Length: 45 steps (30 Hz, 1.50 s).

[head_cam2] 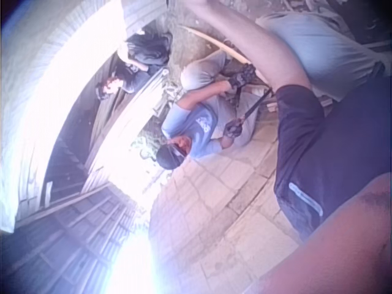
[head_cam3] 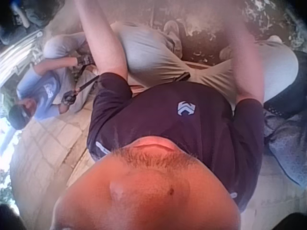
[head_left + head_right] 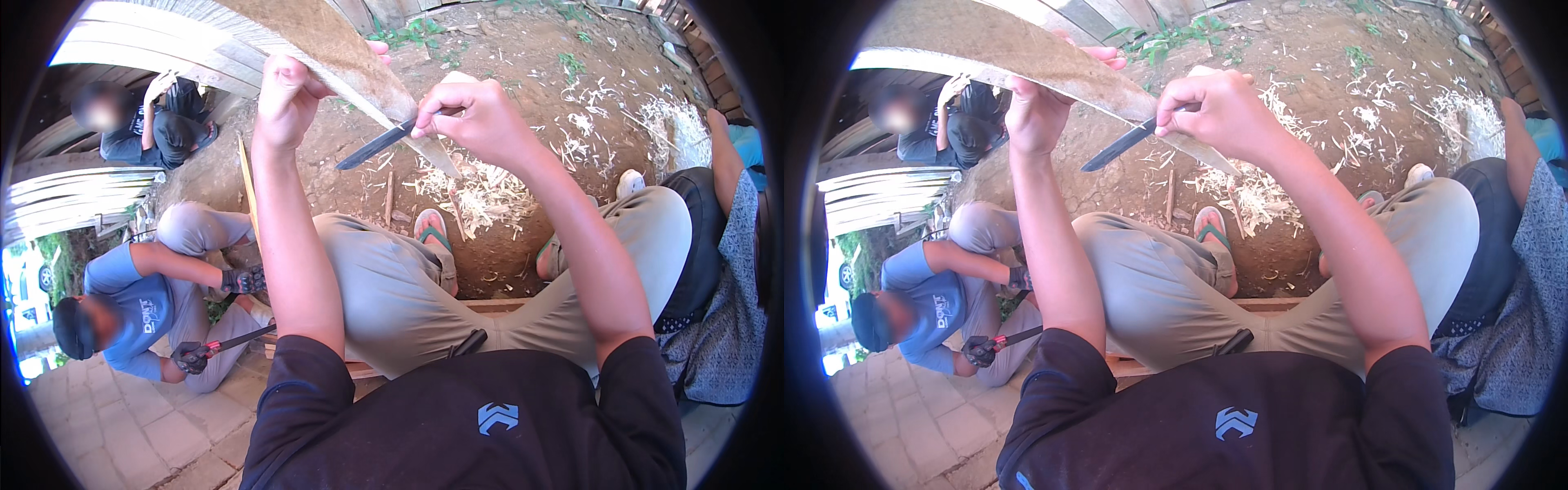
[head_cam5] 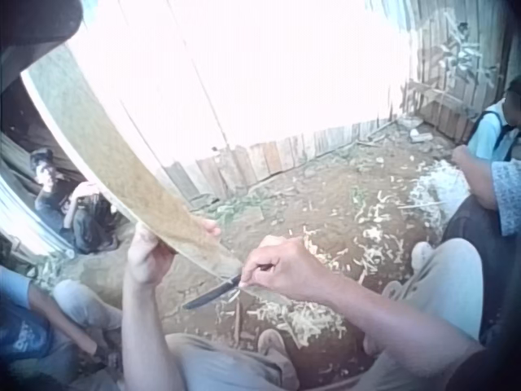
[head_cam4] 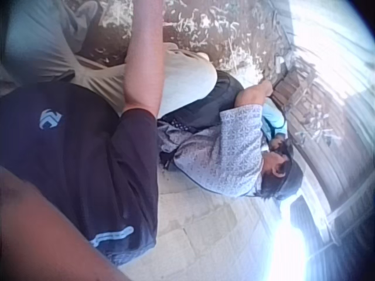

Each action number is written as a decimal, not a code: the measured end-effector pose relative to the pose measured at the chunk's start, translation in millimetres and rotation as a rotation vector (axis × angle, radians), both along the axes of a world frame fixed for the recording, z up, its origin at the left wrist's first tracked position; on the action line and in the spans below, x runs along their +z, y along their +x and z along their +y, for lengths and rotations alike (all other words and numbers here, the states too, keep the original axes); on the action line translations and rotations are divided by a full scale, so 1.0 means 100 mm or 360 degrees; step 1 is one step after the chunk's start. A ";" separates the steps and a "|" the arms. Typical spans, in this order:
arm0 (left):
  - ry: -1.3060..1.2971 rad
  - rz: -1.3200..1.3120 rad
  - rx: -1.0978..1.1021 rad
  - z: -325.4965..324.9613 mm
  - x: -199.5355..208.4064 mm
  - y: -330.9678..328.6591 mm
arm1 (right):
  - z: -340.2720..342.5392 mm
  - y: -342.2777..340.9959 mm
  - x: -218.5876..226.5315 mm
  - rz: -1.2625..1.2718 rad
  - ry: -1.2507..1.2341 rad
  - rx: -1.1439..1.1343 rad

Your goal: The person sits on the ground and uses a knife to shave thin strips from a piece of wood held in their left hand. They repeatedly pull the blade along the wood's surface to create shavings, which accumulate on the ground.

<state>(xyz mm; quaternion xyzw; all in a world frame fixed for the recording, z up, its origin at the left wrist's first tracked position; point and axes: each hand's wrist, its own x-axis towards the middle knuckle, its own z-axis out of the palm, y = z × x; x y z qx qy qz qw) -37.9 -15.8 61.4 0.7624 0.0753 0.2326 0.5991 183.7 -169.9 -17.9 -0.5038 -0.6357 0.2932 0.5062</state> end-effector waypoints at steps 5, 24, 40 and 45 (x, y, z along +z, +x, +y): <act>0.0020 0.0026 0.0123 -0.02 0.00 -0.01 | 0.03 0.09 -0.01 0.0042 -0.0001 0.0034; -0.0089 -0.0099 0.0272 0.22 -0.23 -0.18 | 0.05 0.18 -0.09 0.0402 -0.0083 0.0091; -0.0202 -0.0313 0.0381 0.13 -0.21 -0.08 | 0.06 0.27 -0.06 0.0374 -0.0138 0.0051; -0.0238 -0.0342 0.0429 0.06 -0.19 -0.02 | 0.02 0.11 -0.01 0.0093 -0.0061 -0.0077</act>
